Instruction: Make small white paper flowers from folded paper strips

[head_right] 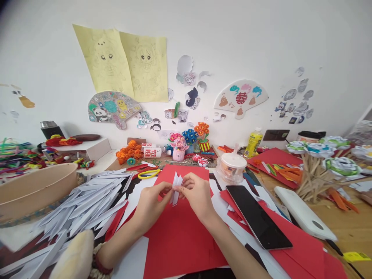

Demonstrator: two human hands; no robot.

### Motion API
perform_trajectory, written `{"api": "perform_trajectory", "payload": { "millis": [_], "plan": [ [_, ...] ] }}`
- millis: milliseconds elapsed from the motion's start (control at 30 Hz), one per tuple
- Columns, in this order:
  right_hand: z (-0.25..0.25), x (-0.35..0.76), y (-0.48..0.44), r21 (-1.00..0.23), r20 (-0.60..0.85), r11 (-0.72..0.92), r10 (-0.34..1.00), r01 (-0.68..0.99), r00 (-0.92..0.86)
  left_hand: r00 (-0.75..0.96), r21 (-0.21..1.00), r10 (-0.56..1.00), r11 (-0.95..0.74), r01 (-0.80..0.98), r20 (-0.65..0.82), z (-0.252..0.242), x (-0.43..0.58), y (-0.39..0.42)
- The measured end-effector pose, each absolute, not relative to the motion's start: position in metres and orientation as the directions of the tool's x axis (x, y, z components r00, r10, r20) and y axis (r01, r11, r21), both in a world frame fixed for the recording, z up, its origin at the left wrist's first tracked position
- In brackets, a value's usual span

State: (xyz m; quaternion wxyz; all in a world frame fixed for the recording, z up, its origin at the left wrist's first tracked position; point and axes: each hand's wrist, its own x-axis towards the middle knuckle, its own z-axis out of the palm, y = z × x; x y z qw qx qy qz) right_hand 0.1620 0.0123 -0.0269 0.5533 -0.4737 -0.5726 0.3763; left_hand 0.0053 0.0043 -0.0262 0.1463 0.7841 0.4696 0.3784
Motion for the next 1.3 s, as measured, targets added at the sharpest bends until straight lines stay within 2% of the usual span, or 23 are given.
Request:
{"api": "perform_trajectory", "payload": {
  "millis": [133,467,633,833,1300],
  "plan": [
    [-0.0283,0.1654,0.0149,-0.958,0.274,0.273,0.962,0.088,0.0,0.238,0.581,0.845,-0.508,0.635,0.479,-0.0283,0.0066,0.0044],
    [-0.0297,0.1654,0.0105,-0.938,0.315,0.315,0.949,0.146,-0.022,0.241,0.635,0.866,-0.488,0.598,0.438,-0.0312,0.0067,0.0048],
    [-0.0292,0.1639,0.0108,-0.944,0.316,0.311,0.949,0.108,0.024,0.241,0.666,0.856,-0.509,0.545,0.457,-0.0291,0.0081,0.0028],
    [-0.0335,0.1653,0.0133,-0.953,0.301,0.302,0.953,0.032,-0.015,0.24,0.686,0.841,-0.536,0.493,0.485,-0.0306,0.0078,0.0045],
    [-0.0243,0.166,0.01,-0.87,0.405,0.392,0.914,0.301,-0.02,0.303,0.647,0.821,-0.569,0.507,0.484,-0.0313,0.0042,0.0065]
  ]
}}
